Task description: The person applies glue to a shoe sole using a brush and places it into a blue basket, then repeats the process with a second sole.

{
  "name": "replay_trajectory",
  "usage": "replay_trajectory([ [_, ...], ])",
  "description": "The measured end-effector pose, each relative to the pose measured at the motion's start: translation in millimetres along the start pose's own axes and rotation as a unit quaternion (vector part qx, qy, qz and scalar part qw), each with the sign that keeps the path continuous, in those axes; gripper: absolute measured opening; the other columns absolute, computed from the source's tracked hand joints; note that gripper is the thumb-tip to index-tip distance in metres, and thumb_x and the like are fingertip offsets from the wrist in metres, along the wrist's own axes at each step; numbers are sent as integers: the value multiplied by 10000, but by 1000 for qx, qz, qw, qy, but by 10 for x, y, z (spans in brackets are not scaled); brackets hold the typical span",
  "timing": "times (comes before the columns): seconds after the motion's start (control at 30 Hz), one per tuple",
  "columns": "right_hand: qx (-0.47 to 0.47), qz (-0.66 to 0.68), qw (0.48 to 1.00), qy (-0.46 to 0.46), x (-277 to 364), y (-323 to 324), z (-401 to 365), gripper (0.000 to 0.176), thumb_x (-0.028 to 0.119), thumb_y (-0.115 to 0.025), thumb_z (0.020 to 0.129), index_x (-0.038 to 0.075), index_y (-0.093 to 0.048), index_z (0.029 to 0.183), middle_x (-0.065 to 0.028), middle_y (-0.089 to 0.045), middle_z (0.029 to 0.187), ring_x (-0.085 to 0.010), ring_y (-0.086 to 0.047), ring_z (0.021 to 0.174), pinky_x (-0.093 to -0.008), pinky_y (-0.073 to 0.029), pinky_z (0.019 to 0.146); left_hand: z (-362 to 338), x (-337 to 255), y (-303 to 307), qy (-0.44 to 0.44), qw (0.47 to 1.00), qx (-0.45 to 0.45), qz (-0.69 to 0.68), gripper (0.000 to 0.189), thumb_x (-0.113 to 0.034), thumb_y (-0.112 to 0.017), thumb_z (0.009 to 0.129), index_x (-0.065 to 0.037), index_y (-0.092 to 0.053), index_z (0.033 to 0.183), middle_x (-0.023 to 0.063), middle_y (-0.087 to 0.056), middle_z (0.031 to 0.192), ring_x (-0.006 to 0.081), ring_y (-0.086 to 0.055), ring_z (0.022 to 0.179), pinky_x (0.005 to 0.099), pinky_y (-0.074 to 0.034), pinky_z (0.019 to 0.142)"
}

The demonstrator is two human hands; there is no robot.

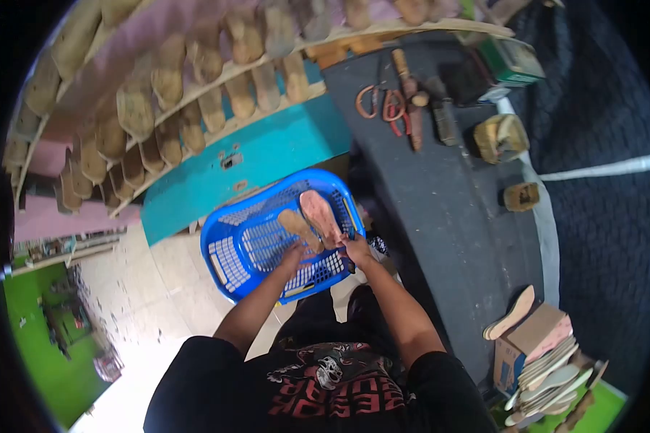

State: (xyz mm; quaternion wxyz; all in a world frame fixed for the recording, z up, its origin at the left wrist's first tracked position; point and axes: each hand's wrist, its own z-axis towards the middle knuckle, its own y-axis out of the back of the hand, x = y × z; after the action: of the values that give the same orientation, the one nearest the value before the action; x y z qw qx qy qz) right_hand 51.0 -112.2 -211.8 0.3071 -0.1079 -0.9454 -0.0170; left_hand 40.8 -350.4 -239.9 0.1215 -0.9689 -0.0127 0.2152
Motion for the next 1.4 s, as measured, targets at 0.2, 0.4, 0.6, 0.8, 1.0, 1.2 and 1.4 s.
replay_trajectory([
  [0.2,7,9,996,92,416,231,-658,240,222,-563,1087,10,-639,1169,-99,-724,997,-203,-702,807,-352,-588,800,-702,-376,-607,-34,981,161,107,579,-316,-468,1062,-142,-346,1601,125,-586,1488,298,-607,1295,498,-463,1053],
  [0.4,-34,128,985,109,586,366,-1279,205,197,-545,1070,23,-654,1057,-88,-719,957,-193,-693,836,-351,-561,805,-1075,-701,-1244,-76,948,265,158,602,-355,-536,1052,-128,-379,1587,100,-617,1431,276,-616,1277,467,-461,1043],
  [0.6,-110,137,962,210,838,650,-1815,304,277,-510,1073,14,-662,1072,-98,-724,962,-197,-690,880,-358,-550,854,-1381,-1023,-1821,-114,925,290,218,613,-358,-557,1048,-104,-389,1581,95,-630,1393,251,-628,1240,437,-469,1026],
  [0.8,-142,183,924,303,836,1069,-2276,332,275,-504,1060,12,-694,990,-71,-713,931,-172,-663,873,-330,-529,821,-1721,-1147,-2453,-151,892,330,269,565,-339,-568,1053,-108,-433,1551,74,-657,1346,201,-677,1126,362,-517,932],
  [1.0,-183,255,888,335,564,1575,-2644,335,301,-518,1056,18,-677,973,-66,-703,930,-156,-653,867,-314,-521,813,-1985,-848,-3113,-140,869,376,288,550,-293,-585,1049,-80,-447,1536,105,-647,1367,206,-670,1129,364,-532,939],
  [1.2,-252,268,848,383,417,2100,-2886,383,342,-496,1073,24,-683,972,-74,-689,896,-187,-644,843,-346,-510,803,-2088,-499,-3751,-178,860,393,273,520,-243,-576,1053,-45,-452,1517,128,-638,1397,204,-690,1087,332,-563,903],
  [1.4,-473,51,774,418,342,2654,-3331,402,351,-420,1116,41,-661,1034,-125,-649,817,-252,-642,786,-387,-501,760,-2309,-480,-4304,-251,842,361,311,430,-248,-534,1080,-69,-519,1471,86,-659,1294,154,-684,1004,284,-538,854],
])
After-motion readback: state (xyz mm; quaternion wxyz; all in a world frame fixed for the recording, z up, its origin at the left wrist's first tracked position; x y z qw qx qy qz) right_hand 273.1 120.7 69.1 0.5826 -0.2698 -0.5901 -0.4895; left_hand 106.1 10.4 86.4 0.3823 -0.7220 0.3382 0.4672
